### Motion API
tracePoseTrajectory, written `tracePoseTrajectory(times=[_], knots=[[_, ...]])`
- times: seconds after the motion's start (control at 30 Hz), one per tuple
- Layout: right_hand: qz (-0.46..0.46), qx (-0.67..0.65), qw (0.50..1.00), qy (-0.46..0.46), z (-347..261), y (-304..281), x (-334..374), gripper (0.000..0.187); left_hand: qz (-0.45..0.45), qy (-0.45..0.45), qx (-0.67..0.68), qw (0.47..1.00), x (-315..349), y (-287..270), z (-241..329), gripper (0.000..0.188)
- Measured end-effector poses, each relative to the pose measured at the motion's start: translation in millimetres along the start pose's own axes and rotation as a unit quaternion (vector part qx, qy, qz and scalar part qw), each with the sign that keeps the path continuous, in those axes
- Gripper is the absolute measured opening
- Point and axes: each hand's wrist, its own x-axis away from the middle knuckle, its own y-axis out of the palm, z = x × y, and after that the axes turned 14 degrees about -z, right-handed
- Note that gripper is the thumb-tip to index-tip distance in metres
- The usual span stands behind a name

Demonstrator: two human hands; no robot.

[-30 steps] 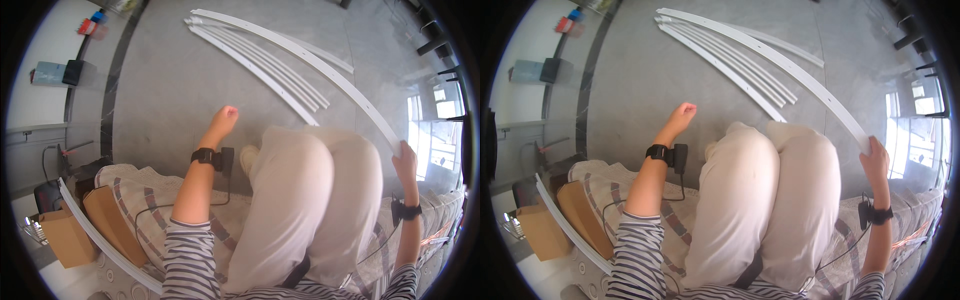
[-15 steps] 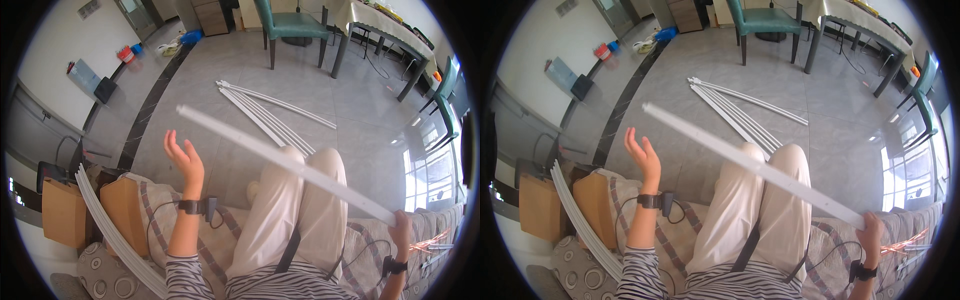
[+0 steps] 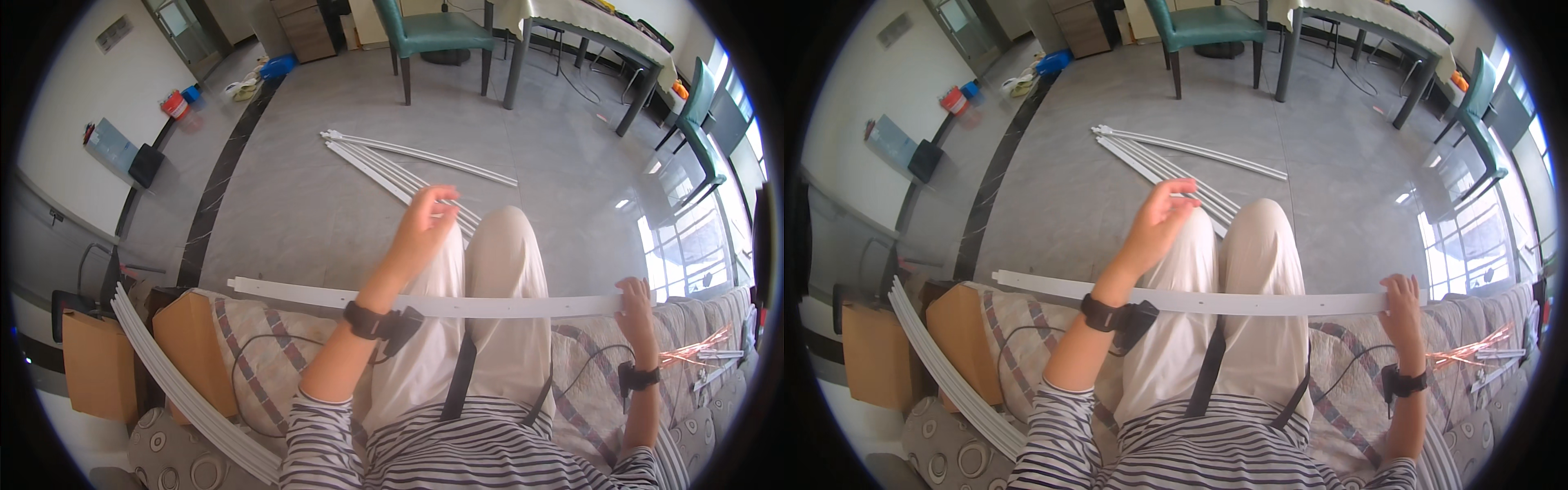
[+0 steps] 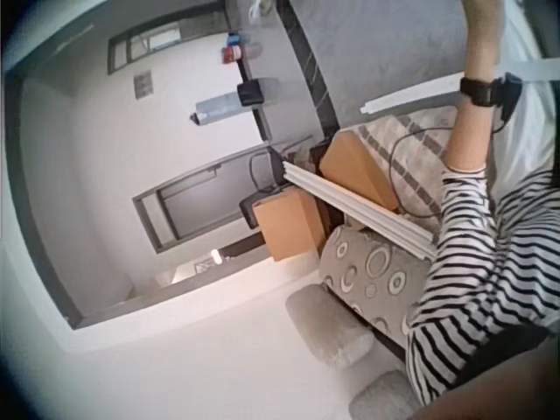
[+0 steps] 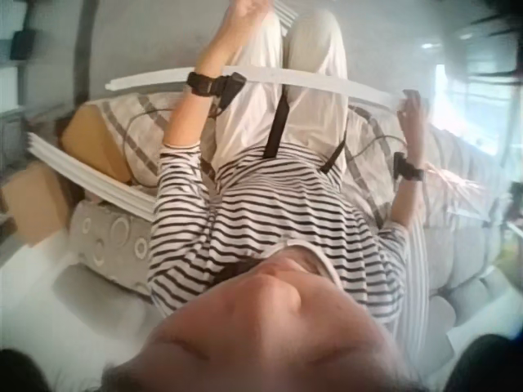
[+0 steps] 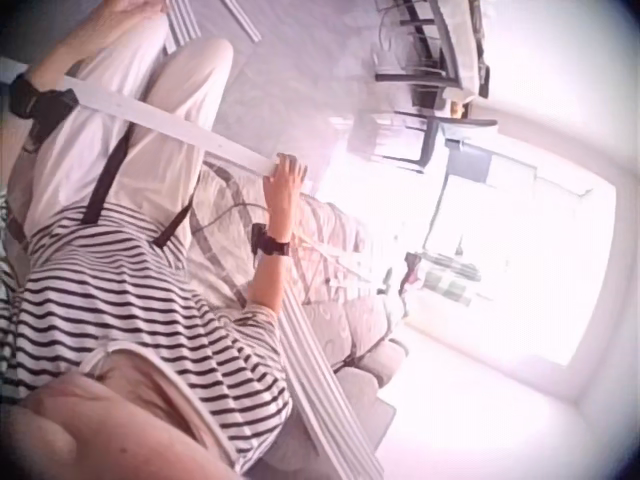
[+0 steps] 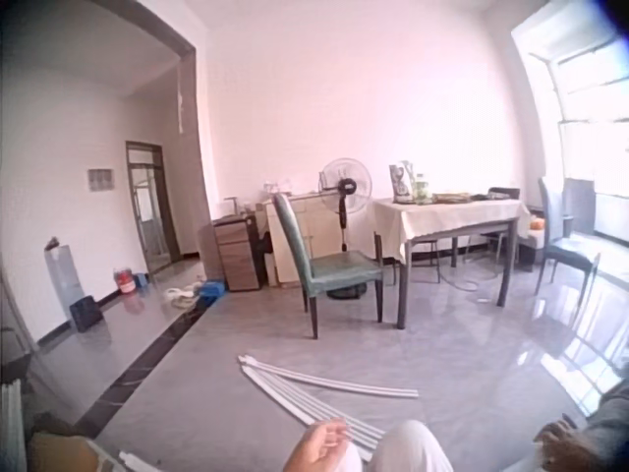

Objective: The person is sitting on a couch and organizing/assembling white plastic rails and copper wires.

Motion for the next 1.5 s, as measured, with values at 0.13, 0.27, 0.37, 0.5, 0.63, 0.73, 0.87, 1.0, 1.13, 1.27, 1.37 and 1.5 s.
tracePoseTrajectory(times=[0.13,0.27,0.37,0.5,0.63,0.73,0.87,1.0,1.13,1.27,1.37,1.5], knots=[[-0.040,-0.044,0.997,-0.056,-59,-5,-6,0.059,-0.009,-0.052,0.079,0.996,-29,36,-14,0.026],[-0.052,-0.259,0.949,-0.170,-151,2,-20,0.060,0.058,-0.070,0.182,0.979,-51,53,-60,0.019],[-0.087,-0.366,0.908,-0.186,-209,6,-35,0.069,0.036,-0.070,0.138,0.987,-54,62,-85,0.019],[-0.038,-0.333,0.919,-0.206,-243,29,-61,0.077,0.018,-0.059,0.084,0.995,-54,62,-95,0.018],[0.006,-0.342,0.914,-0.220,-254,52,-71,0.083,0.002,-0.056,0.088,0.995,-55,61,-96,0.017],[0.027,-0.334,0.914,-0.229,-256,56,-71,0.082,-0.001,-0.057,0.098,0.994,-54,57,-96,0.016],[0.052,-0.349,0.904,-0.242,-258,61,-74,0.073,-0.013,-0.066,0.074,0.995,-52,58,-93,0.016],[0.008,-0.378,0.896,-0.232,-256,62,-77,0.067,-0.028,-0.077,0.070,0.994,-51,57,-91,0.016],[-0.005,-0.445,0.869,-0.216,-255,59,-79,0.063,-0.042,-0.080,0.082,0.993,-52,54,-95,0.016],[-0.019,-0.485,0.848,-0.213,-250,54,-82,0.064,-0.051,-0.097,0.100,0.989,-53,51,-93,0.017],[-0.007,-0.492,0.841,-0.224,-242,57,-89,0.064,-0.050,-0.106,0.073,0.990,-52,50,-93,0.018],[-0.034,-0.507,0.831,-0.227,-235,50,-91,0.062,-0.050,-0.106,0.069,0.991,-53,50,-92,0.020]])
